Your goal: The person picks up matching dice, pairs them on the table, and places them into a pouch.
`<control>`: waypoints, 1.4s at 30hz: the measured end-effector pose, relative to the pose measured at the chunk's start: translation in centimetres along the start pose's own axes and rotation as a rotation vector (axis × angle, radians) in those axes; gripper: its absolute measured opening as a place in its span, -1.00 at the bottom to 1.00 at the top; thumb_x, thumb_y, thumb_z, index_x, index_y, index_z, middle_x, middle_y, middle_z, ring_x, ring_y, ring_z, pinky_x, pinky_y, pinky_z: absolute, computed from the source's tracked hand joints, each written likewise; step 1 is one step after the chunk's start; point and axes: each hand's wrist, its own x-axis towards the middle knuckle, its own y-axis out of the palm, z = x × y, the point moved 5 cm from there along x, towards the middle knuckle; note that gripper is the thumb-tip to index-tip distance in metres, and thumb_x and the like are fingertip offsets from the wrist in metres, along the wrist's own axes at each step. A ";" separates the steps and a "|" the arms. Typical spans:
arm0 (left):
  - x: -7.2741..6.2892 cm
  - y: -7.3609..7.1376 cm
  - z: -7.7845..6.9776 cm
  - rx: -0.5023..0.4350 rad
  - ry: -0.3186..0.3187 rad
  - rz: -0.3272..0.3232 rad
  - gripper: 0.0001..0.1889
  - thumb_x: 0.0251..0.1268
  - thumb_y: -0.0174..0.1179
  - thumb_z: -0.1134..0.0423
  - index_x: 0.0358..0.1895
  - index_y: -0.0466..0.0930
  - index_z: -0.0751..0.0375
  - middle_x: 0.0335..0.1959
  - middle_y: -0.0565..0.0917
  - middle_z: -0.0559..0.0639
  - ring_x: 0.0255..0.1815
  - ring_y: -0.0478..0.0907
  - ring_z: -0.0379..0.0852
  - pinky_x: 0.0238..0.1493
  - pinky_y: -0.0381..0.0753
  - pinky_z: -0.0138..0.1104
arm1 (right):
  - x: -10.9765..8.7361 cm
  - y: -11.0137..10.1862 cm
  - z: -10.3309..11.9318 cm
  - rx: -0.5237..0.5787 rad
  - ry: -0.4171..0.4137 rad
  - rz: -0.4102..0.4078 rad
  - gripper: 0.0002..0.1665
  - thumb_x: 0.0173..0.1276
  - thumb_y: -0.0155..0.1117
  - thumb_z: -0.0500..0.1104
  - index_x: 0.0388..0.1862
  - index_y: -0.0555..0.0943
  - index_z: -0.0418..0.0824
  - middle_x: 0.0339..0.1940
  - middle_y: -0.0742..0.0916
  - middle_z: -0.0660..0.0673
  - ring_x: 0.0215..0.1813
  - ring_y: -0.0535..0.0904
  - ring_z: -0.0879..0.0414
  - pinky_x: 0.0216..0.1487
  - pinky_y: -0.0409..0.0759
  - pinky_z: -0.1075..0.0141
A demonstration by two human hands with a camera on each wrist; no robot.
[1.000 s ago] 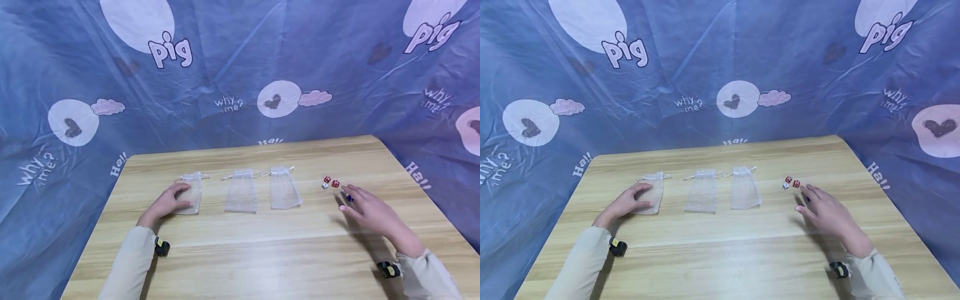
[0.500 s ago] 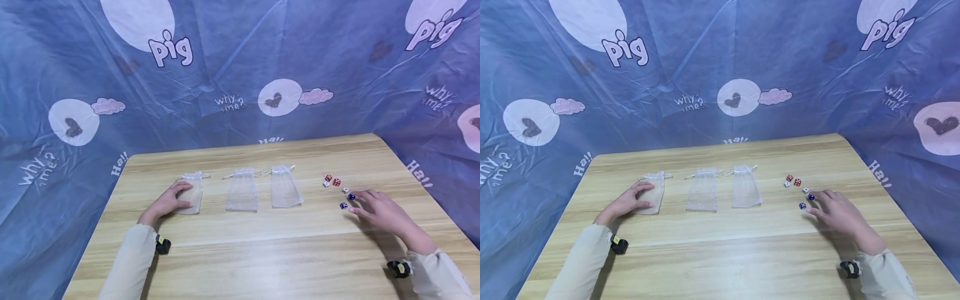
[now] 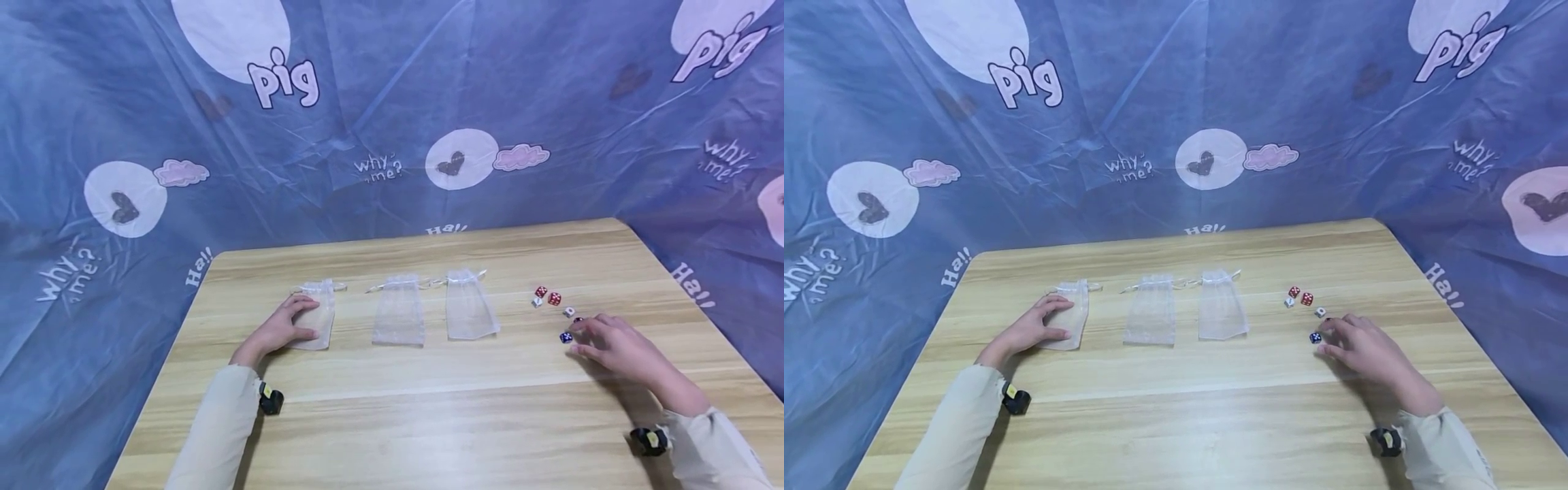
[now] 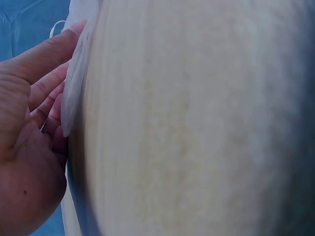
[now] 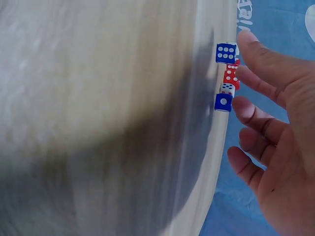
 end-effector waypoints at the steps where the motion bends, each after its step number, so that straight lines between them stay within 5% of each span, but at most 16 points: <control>1: 0.0 0.0 0.0 0.000 -0.002 -0.002 -0.28 0.06 0.43 0.20 0.32 0.38 0.28 0.42 0.20 0.24 0.48 0.01 0.32 0.46 -0.03 0.19 | 0.0 0.1 0.0 0.001 0.004 0.007 -0.56 0.12 0.46 -0.03 -0.07 0.64 -0.21 -0.26 0.68 -0.15 -0.15 0.58 -0.17 -0.13 0.52 -0.16; 9: 0.0 -0.1 0.1 0.013 0.004 -0.001 -0.28 0.06 0.43 0.17 0.32 0.38 0.26 0.42 0.19 0.24 0.49 -0.01 0.33 0.45 -0.03 0.20 | 0.3 0.5 0.1 -0.026 -0.004 0.007 -0.64 0.14 0.44 -0.05 -0.13 0.67 -0.20 -0.19 0.71 -0.26 -0.13 0.60 -0.25 -0.11 0.52 -0.18; 18: 0.2 -0.1 0.0 0.022 -0.004 0.006 -0.27 0.06 0.43 0.14 0.33 0.38 0.23 0.43 0.18 0.23 0.49 0.01 0.31 0.45 0.00 0.19 | 0.7 0.9 0.9 -0.077 -0.066 -0.050 -0.79 0.07 0.48 -0.13 -0.30 0.68 -0.12 -0.30 0.74 -0.14 -0.22 0.65 -0.16 -0.15 0.57 -0.09; 23: 0.3 0.0 0.0 0.015 -0.024 0.018 -0.27 0.07 0.42 0.14 0.35 0.37 0.20 0.44 0.17 0.19 0.51 -0.01 0.28 0.47 -0.01 0.17 | 0.9 0.5 2.0 -0.043 -0.070 -0.078 -0.79 0.07 0.48 -0.09 -0.31 0.67 -0.09 -0.39 0.70 0.02 -0.31 0.60 0.08 -0.25 0.57 0.10; 28: 0.1 0.0 -0.1 0.015 -0.032 0.017 -0.27 0.07 0.42 0.14 0.35 0.37 0.20 0.44 0.17 0.19 0.51 -0.01 0.28 0.46 0.00 0.18 | 1.3 0.5 3.9 0.002 -0.102 -0.077 -0.80 0.09 0.48 -0.09 -0.31 0.66 -0.04 -0.48 0.57 0.20 -0.39 0.42 0.34 -0.38 0.45 0.33; 42: 0.0 0.0 0.0 0.008 -0.024 0.011 -0.28 0.07 0.42 0.17 0.35 0.37 0.21 0.42 0.19 0.16 0.49 0.02 0.26 0.46 0.03 0.17 | 2.9 3.9 12.6 0.130 -0.172 0.104 -0.87 0.19 0.40 -0.05 -0.30 0.63 0.03 -0.52 0.47 0.22 -0.46 0.29 0.40 -0.47 0.33 0.48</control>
